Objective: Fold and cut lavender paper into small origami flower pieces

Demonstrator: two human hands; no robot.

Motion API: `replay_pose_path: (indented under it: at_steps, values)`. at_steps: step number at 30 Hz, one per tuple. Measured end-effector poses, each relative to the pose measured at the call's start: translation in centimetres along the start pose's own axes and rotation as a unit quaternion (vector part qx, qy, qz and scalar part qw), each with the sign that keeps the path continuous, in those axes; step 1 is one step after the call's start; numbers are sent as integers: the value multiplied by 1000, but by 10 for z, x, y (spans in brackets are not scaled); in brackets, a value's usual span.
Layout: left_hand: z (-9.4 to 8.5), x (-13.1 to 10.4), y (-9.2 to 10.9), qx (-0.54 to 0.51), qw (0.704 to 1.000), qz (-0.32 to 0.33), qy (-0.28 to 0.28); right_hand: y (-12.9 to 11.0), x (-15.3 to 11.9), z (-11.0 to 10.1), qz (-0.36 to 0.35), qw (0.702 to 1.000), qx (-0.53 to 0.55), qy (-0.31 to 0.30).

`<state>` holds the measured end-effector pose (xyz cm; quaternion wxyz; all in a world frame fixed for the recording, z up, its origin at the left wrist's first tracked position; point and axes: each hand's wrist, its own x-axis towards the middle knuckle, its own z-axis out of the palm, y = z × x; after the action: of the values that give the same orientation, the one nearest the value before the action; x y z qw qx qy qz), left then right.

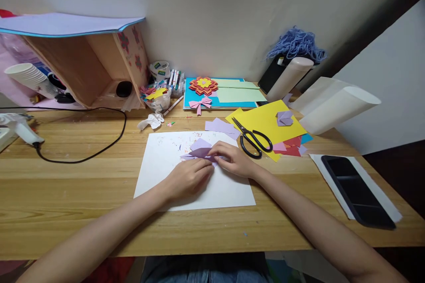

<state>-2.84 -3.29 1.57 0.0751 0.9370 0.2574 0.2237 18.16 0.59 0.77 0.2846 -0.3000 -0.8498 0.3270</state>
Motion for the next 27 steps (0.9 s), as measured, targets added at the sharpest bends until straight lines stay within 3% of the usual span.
replay_pose_path:
  at_steps: [11,17,27]
  values:
    - [9,9,-1,45,996,-79,-18,3,-3,-34,-4,996,-68,-62]
    - [14,22,5,106,984,-138,-21,7,-5,-29,-29,994,-90,-51]
    - [19,15,1,91,988,-103,66,5,-4,-15,-94,978,-188,-13]
